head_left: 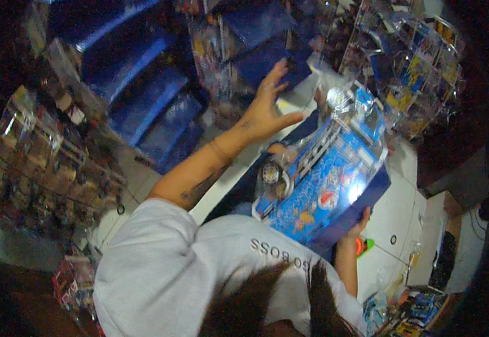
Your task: The person sits on the floor and wraps several boxed toys in clear plastic film using a handheld tape dispenser. They repeatedly pull film, wrap each box, and apply tape to seal the package before moving to the next item.
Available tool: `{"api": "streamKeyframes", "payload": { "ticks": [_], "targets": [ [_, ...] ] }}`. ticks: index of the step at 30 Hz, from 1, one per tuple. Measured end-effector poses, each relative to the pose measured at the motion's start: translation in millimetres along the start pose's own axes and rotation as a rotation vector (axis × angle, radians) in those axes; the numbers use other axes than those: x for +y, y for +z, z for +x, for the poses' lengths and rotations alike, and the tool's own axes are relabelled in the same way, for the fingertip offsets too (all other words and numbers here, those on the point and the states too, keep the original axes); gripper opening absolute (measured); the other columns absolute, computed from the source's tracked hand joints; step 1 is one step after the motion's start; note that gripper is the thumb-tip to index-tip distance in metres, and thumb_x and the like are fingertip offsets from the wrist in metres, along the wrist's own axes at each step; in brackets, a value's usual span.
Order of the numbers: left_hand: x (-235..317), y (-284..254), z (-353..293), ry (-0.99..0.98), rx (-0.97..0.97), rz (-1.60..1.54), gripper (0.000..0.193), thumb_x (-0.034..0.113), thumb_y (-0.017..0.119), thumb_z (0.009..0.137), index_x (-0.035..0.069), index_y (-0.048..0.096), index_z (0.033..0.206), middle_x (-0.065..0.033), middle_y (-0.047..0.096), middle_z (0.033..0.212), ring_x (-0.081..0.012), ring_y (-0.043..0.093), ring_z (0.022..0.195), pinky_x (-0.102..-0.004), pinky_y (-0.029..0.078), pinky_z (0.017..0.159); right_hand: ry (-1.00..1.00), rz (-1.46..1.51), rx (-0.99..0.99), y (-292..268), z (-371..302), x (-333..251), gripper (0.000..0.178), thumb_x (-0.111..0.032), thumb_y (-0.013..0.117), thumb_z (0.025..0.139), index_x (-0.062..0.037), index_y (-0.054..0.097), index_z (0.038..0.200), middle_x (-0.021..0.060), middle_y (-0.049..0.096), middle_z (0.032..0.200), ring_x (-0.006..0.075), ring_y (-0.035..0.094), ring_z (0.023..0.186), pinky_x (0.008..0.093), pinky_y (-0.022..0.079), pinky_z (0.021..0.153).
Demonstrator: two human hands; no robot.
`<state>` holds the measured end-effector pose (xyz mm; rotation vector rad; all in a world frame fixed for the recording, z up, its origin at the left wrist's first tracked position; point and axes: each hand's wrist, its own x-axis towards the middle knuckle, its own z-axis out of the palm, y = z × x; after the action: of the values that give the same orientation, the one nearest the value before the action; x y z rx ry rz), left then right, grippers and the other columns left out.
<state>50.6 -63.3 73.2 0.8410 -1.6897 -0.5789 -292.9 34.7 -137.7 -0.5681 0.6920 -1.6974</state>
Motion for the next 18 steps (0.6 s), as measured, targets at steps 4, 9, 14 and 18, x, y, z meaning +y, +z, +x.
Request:
{"api": "streamKeyframes", "payload": {
  "ticks": [4, 9, 14, 18],
  "targets": [
    [-5.9, -35.9, -193.7, -0.533, 0.050, -0.394, 0.091, 0.010, 0.060, 0.085, 0.018, -0.003, 0.151, -0.0161, 0.018, 0.151, -0.0294, 0.030, 0.135, -0.0397, 0.027, 0.109, 0.283, 0.019, -0.076, 92.8, -18.4, -5.2, 0.058, -0.049, 0.052, 0.087, -0.0067, 0.049, 0.127, 0.0109, 0.057, 0.119, 0.0289, 0.056, 0.106, 0.0428, 0.045, 0.092],
    [36.3, -52.5, -279.9, -0.838, 0.552, -0.699, 0.070, 0.026, 0.058, 0.090, 0.006, 0.020, 0.145, -0.0118, 0.034, 0.143, -0.0247, 0.038, 0.128, -0.0390, 0.030, 0.107, 0.531, -0.071, -0.138, 188.9, -51.0, 48.8, 0.058, -0.050, 0.055, 0.088, -0.0052, 0.052, 0.124, 0.0122, 0.061, 0.114, 0.0263, 0.058, 0.104, 0.0398, 0.045, 0.093],
    [78.2, -75.3, -264.6, -1.256, 0.548, -0.479, 0.050, 0.047, 0.055, 0.087, 0.010, 0.051, 0.121, -0.0063, 0.059, 0.113, -0.0206, 0.055, 0.100, -0.0400, 0.042, 0.091, 0.845, -0.053, -0.111, 218.5, -82.0, 54.9, 0.064, -0.053, 0.055, 0.087, -0.0066, 0.047, 0.130, 0.0126, 0.056, 0.124, 0.0279, 0.055, 0.111, 0.0433, 0.042, 0.098],
    [70.9, -95.7, -258.2, -1.310, 0.419, -0.734, 0.043, 0.053, 0.057, 0.083, 0.013, 0.061, 0.100, -0.0050, 0.064, 0.089, -0.0226, 0.058, 0.083, -0.0472, 0.041, 0.088, 0.994, -0.218, -0.063, 231.4, -81.8, 58.0, 0.065, -0.056, 0.054, 0.086, -0.0095, 0.047, 0.131, 0.0121, 0.055, 0.127, 0.0283, 0.053, 0.114, 0.0430, 0.041, 0.099]
  ]
}}
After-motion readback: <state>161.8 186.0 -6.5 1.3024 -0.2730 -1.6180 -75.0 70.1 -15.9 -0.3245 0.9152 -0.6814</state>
